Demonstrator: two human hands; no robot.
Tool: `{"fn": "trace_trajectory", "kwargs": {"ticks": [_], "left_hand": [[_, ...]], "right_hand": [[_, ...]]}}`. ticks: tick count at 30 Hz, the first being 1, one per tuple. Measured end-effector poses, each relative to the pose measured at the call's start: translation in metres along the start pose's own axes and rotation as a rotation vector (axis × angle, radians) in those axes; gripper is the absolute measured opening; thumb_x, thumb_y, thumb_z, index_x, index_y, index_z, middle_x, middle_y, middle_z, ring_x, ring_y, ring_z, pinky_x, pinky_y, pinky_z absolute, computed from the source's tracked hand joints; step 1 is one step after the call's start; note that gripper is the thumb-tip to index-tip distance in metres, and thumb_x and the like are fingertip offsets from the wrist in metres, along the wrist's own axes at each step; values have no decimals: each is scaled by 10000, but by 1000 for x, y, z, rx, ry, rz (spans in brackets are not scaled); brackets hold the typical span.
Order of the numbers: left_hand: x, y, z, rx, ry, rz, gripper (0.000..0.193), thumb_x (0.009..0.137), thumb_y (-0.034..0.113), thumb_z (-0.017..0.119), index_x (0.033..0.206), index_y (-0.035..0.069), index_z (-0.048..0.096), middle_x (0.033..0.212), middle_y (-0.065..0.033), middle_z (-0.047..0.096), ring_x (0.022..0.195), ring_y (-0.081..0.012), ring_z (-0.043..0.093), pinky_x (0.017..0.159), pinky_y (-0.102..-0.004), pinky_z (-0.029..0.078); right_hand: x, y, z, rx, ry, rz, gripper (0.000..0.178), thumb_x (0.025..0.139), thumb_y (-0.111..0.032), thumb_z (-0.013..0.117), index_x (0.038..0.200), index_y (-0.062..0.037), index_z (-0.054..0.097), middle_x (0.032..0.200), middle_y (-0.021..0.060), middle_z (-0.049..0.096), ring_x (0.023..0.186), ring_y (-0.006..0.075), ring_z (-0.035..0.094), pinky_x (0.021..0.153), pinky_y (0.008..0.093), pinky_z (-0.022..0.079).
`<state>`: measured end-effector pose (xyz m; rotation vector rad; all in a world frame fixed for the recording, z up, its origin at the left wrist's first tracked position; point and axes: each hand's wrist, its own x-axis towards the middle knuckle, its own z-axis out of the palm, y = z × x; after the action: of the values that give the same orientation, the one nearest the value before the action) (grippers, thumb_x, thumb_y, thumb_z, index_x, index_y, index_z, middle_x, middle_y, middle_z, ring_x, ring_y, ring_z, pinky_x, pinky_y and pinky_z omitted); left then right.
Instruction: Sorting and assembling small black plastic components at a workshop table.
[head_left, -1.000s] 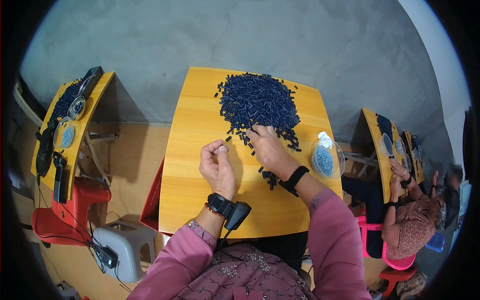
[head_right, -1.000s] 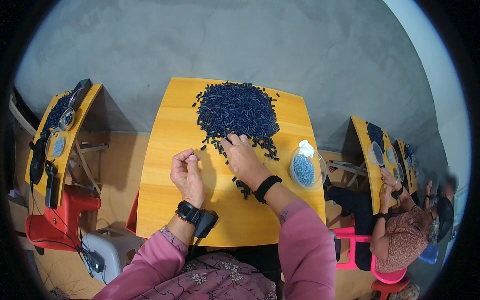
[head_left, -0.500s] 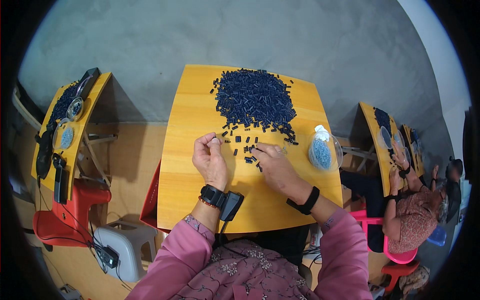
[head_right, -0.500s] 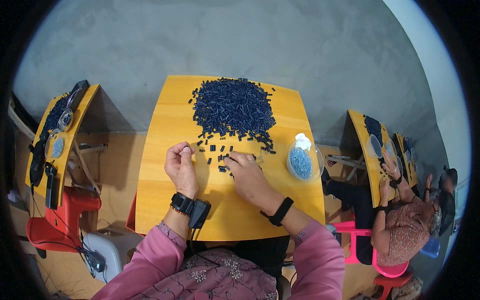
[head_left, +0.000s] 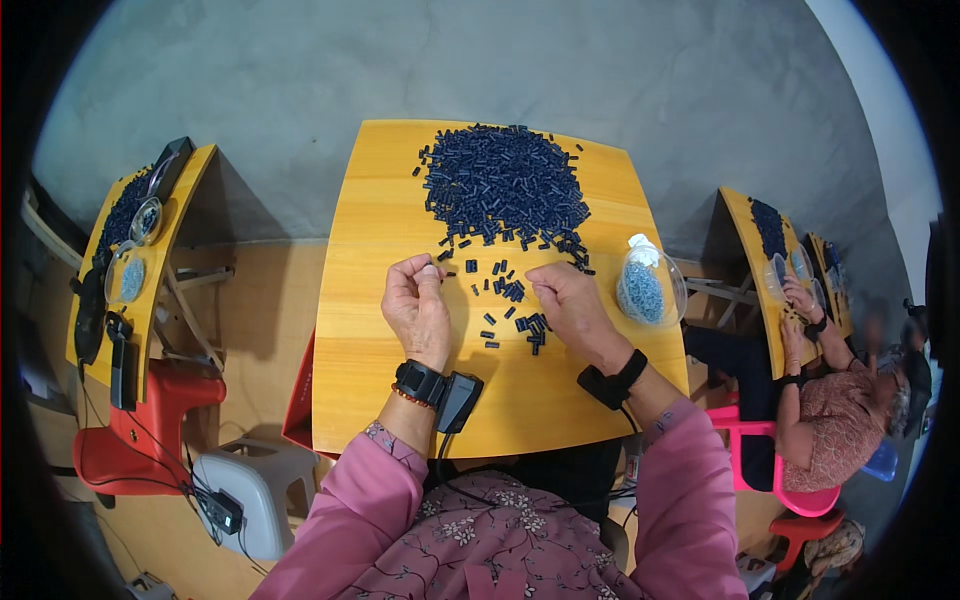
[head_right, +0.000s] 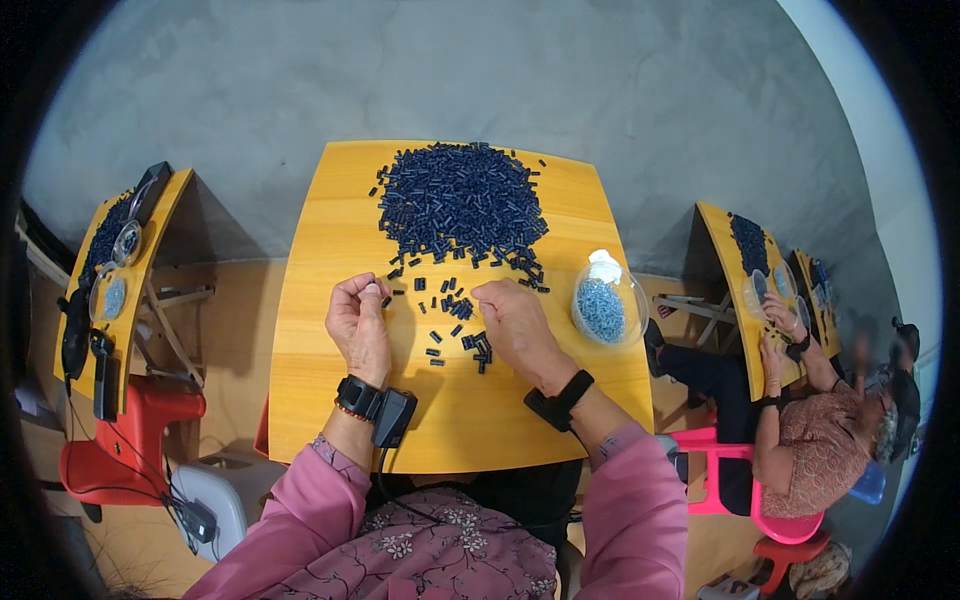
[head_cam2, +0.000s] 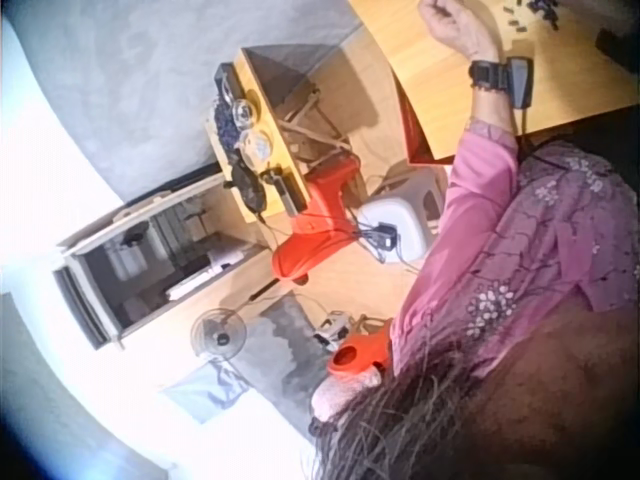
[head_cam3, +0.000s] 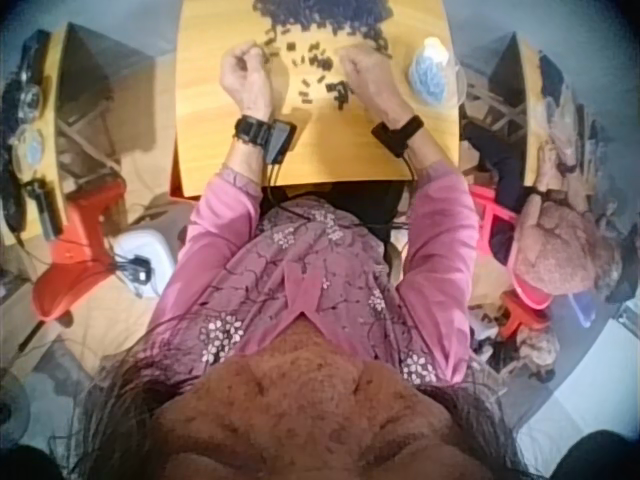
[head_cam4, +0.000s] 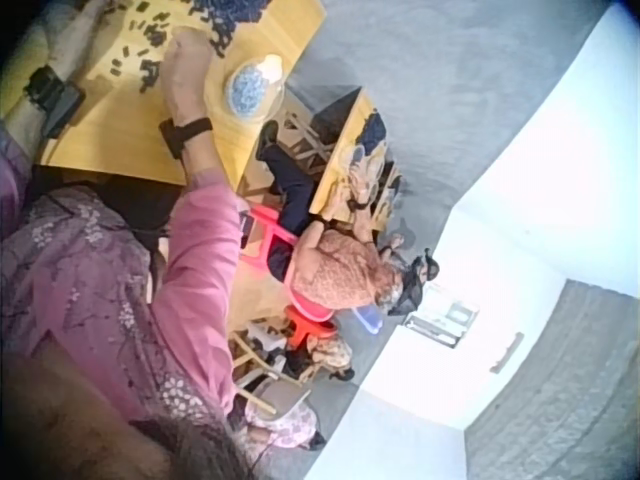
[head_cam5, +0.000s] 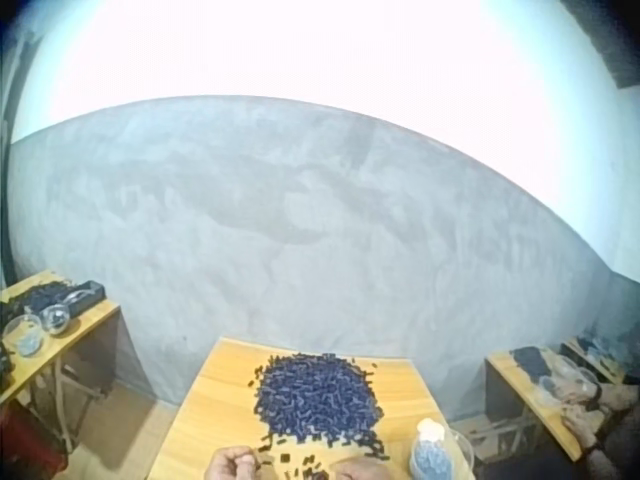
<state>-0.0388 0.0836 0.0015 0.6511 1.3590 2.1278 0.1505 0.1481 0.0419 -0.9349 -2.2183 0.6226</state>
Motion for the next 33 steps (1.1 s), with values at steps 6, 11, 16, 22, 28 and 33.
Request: {"fn": "trace_trajectory", "kwargs": {"ticks": [6, 11, 16, 22, 28, 33], "left_hand": [[2, 2, 0, -55, 55, -17, 97, 931, -1, 553, 1022, -29, 571, 910, -67, 623, 821, -114, 585, 796, -241, 488], [4, -1, -1, -51, 68, -29, 101, 931, -2, 550, 1026, -28, 571, 910, -70, 630, 836, -121, 597, 815, -248, 491], [8, -4, -5, -106, 129, 4, 108, 931, -5, 547, 1036, -24, 567, 909, -77, 629, 835, -130, 609, 818, -253, 502], [15, -3, -10, -216, 251, -7, 121, 927, -15, 548, 1046, -18, 566, 930, -79, 628, 843, -140, 620, 824, -256, 510], [27, 1, -22, -207, 334, 105, 123, 927, -11, 551, 1049, -13, 569, 949, -80, 632, 848, -137, 624, 812, -262, 520], [29, -9, -18, -38, 203, 187, 93, 917, 14, 566, 999, -14, 602, 881, -63, 622, 785, -127, 615, 757, -255, 507]], "right_hand": [[10, -11, 11, -28, -72, -61, 140, 830, -3, 612, 962, 11, 656, 857, 160, 620, 780, 329, 612, 702, 387, 494], [25, -27, 24, -94, -106, -151, 127, 809, -2, 618, 925, 11, 666, 825, 146, 585, 790, 324, 590, 706, 388, 487], [33, -16, 40, -365, -278, -220, 71, 796, -62, 597, 817, -7, 637, 791, 148, 548, 809, 333, 574, 724, 423, 484], [33, -19, 38, -381, -292, -235, 92, 803, -56, 537, 751, -3, 593, 785, 158, 543, 821, 342, 577, 710, 441, 484], [34, -29, 34, -403, -347, -239, 85, 801, -25, 507, 816, 20, 577, 845, 180, 552, 873, 363, 569, 788, 434, 480], [26, -25, 25, -305, -247, -273, 60, 808, -32, 542, 846, 13, 554, 852, 175, 552, 856, 359, 567, 774, 438, 476]]}}
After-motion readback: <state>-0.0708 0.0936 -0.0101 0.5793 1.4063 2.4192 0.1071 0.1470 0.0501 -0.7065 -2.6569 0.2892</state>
